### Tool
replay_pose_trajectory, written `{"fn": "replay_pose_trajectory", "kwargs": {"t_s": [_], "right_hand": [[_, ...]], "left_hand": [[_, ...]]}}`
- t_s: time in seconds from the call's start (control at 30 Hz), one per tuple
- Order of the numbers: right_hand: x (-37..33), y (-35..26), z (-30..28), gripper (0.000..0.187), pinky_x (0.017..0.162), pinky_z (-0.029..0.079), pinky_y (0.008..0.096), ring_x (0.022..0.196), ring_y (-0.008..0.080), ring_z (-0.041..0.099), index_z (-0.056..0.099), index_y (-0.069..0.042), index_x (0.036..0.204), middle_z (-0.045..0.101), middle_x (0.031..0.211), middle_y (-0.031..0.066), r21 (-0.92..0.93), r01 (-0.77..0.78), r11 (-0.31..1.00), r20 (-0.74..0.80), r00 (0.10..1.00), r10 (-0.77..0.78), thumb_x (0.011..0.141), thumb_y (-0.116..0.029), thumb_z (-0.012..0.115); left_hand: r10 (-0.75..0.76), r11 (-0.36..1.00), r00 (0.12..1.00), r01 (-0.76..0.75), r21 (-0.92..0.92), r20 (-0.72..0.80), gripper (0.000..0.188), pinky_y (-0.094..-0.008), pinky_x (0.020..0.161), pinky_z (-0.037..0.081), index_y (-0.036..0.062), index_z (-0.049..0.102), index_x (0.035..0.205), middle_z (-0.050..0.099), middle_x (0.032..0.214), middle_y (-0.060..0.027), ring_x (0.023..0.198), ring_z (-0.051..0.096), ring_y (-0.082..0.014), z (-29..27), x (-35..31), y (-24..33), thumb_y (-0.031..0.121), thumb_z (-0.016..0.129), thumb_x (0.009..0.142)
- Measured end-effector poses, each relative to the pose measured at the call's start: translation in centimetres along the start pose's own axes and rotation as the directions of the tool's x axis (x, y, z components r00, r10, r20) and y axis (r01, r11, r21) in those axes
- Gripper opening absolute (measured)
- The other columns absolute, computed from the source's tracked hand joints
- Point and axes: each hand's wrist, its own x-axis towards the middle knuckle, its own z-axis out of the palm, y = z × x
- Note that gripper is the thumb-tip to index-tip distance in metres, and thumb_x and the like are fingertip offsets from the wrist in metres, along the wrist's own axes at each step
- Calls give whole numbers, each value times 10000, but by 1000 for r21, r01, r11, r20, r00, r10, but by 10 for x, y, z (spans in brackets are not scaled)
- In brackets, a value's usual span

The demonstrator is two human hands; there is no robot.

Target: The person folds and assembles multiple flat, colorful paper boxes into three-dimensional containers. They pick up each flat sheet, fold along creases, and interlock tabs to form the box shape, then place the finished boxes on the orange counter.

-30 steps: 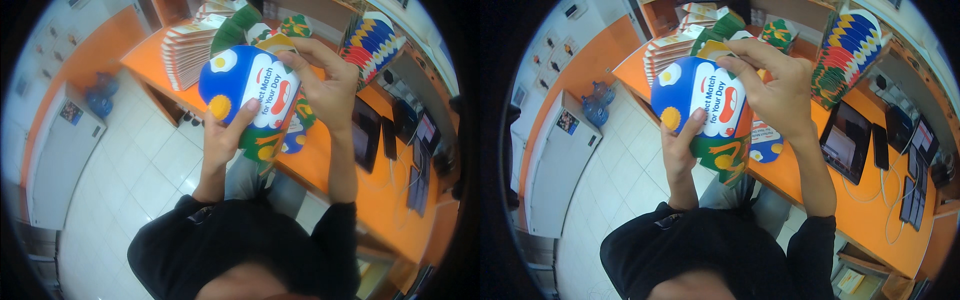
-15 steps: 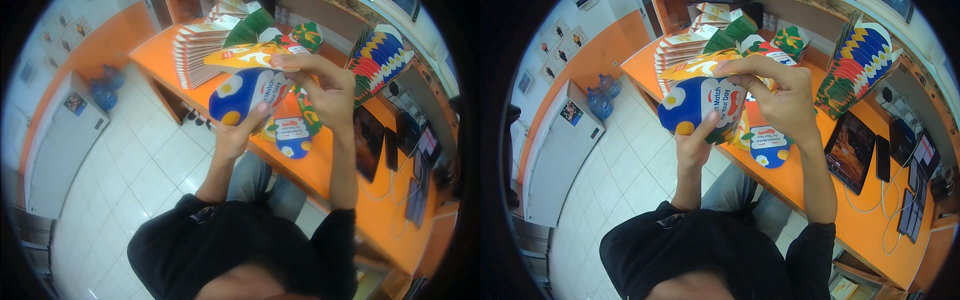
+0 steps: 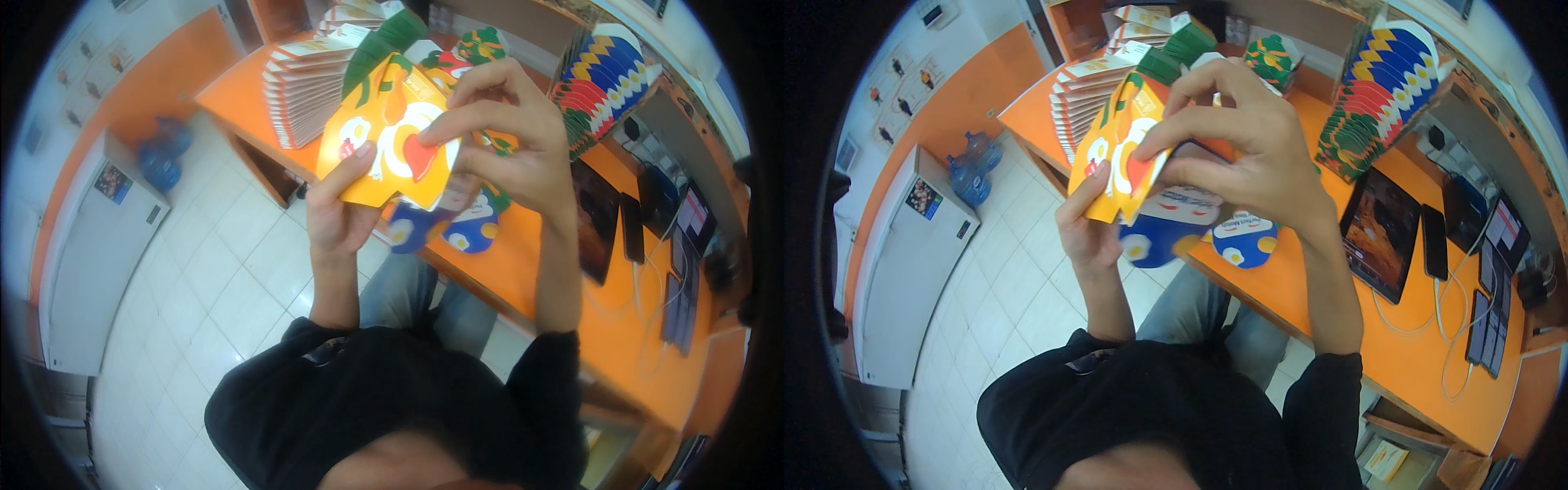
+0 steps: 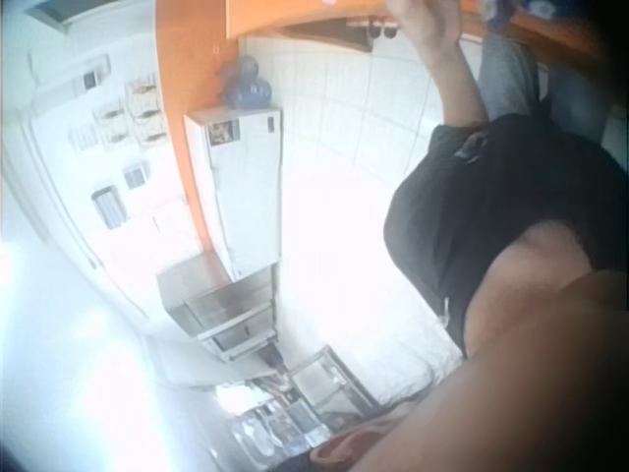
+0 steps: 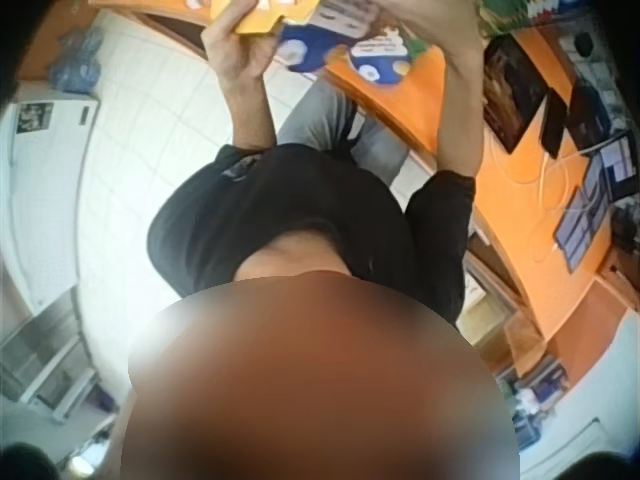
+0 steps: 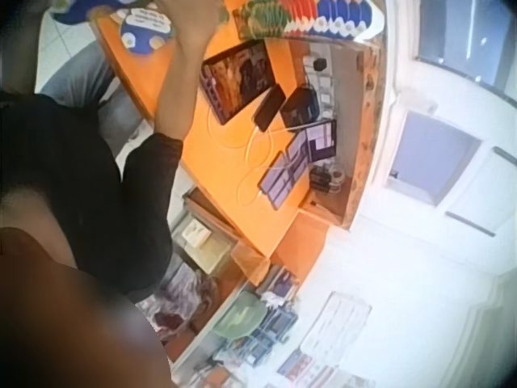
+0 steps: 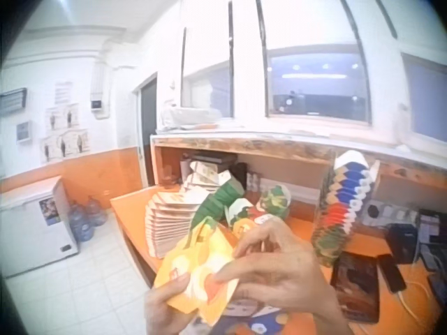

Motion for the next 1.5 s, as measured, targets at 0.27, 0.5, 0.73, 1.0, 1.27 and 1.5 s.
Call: {"fn": "replay_pose_trajectory", "kwargs": {"t_s": [0.27,0.5,0.73,1.0,1.27,1.5], "right_hand": [[-7,7,10,172,687,441,226,821,104,538,740,-85,783,530,837,1,209,7,978,-55,998,4,643,-108,837],[-10,16,3,175,694,413,243,806,125,500,731,-111,788,488,804,-11,282,-126,951,85,991,106,690,-206,839],[-11,20,40,245,747,517,253,878,122,579,629,-73,932,478,988,26,377,-295,878,46,953,301,823,-254,755],[-8,9,53,243,752,564,258,890,145,601,618,-40,928,464,1020,59,381,-228,896,-166,936,309,821,-219,745],[-6,4,54,185,780,586,270,896,163,615,602,-20,878,467,997,73,309,-192,931,-233,934,270,833,-152,725],[-5,2,56,202,775,587,274,846,182,633,601,-2,880,486,974,87,278,-147,949,-287,931,228,826,-141,738]], "left_hand": [[-120,967,982,149,-205,149,435,-370,956,492,-72,407,1299,543,1265,-230,1132,586,-295,-16,-1,0,103,543,924],[136,931,990,-142,335,43,457,-335,942,492,-2,423,1301,561,1239,-131,1145,577,-235,-9,-12,9,118,626,910],[572,562,817,-455,691,72,449,-358,922,502,-5,431,1279,572,1176,-122,1081,590,-217,2,-11,-3,88,648,898],[647,477,753,-521,708,118,475,-341,898,507,-10,423,1263,571,1142,-131,1064,590,-211,12,-10,-11,98,677,877],[610,546,785,-513,663,106,465,-346,891,514,-6,400,1300,544,1191,-136,1085,580,-205,7,-12,-5,110,630,912],[584,609,798,-551,570,148,484,-373,925,507,11,365,1346,522,1248,-137,1127,565,-210,4,-11,-3,77,595,925]]}}
